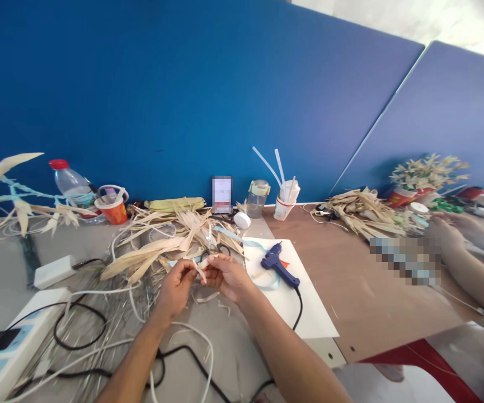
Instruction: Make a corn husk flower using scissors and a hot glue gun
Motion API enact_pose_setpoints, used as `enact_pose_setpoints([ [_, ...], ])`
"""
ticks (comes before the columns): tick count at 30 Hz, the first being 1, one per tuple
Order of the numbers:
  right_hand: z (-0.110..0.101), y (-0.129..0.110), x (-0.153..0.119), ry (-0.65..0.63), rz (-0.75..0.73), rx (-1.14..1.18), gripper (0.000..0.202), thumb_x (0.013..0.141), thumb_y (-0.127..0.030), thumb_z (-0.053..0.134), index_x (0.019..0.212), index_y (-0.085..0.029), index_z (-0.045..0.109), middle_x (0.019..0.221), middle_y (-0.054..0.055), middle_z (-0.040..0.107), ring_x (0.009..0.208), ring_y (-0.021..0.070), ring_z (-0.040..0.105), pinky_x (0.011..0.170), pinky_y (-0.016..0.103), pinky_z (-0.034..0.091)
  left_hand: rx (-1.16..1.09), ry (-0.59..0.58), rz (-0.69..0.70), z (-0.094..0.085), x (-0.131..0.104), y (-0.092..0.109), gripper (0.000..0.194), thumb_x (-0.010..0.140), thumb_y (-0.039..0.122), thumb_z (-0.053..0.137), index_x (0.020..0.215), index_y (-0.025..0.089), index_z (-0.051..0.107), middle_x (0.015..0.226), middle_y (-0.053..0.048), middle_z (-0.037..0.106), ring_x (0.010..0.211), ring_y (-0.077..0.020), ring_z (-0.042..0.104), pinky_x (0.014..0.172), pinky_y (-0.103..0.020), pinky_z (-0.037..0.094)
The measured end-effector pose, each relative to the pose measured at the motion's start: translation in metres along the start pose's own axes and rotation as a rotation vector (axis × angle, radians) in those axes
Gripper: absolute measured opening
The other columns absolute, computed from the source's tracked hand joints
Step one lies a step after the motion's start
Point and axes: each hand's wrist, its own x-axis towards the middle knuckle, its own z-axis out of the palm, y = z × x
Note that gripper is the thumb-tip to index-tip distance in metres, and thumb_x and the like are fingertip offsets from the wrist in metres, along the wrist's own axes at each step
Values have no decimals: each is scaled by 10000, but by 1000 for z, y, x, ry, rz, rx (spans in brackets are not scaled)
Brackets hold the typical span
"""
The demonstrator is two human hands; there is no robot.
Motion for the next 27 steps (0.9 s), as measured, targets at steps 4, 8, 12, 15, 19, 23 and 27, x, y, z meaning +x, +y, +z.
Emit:
enact_pose_setpoints([
  [4, -2, 3, 2, 4, 10, 65, 128, 725, -215, 691, 708, -112, 617, 587, 36, 676, 486, 113, 620, 481, 196, 517, 20, -20, 14, -1, 0, 0, 88, 807, 263, 569, 762, 196, 603, 712, 5, 595, 704, -167, 544, 706, -290, 424],
  [8, 1, 5, 3, 39, 67, 123, 101, 773, -171, 633, 690, -116, 613, 545, 26, 654, 464, 107, 605, 458, 185, 514, 23, -4, 13, -1, -1, -1, 99, 809, 269, 573, 747, 197, 598, 693, 9, 588, 703, -168, 547, 702, -286, 424],
  [12, 4, 4, 1, 37, 107, 134, 164, 812, -153, 589, 655, -109, 607, 483, 2, 607, 381, 70, 525, 404, 158, 472, 26, -7, -5, 1, -2, -1, 97, 813, 274, 574, 760, 197, 600, 696, 8, 593, 699, -167, 550, 704, -287, 426],
  [15, 4, 3, 0, 28, 82, 148, 98, 788, -146, 632, 698, -111, 617, 527, -4, 623, 404, 64, 533, 412, 154, 471, 16, 16, -2, 2, -1, 1, 98, 808, 274, 572, 753, 197, 598, 684, 11, 582, 701, -168, 549, 693, -281, 425],
  [19, 3, 4, -1, 17, 68, 165, 53, 748, -110, 674, 743, -116, 622, 550, -14, 625, 426, 58, 541, 429, 146, 473, -6, 32, 2, 3, -1, 6, 107, 790, 271, 580, 719, 194, 600, 671, 8, 589, 675, -164, 543, 667, -275, 427],
  [23, 3, 5, 1, 19, 121, 177, 53, 759, -101, 662, 738, -108, 615, 524, -11, 616, 416, 57, 538, 435, 144, 479, -6, 22, -3, 3, -1, 9, 112, 789, 284, 586, 745, 192, 631, 710, -7, 632, 692, -172, 563, 687, -286, 436],
  [27, 3, 3, 0, 23, 140, 182, 26, 775, -111, 634, 798, -106, 623, 536, 2, 639, 445, 80, 577, 474, 169, 509, -25, 36, -13, 2, 0, 3, 107, 782, 290, 596, 750, 193, 628, 710, -5, 632, 700, -173, 567, 703, -289, 438],
])
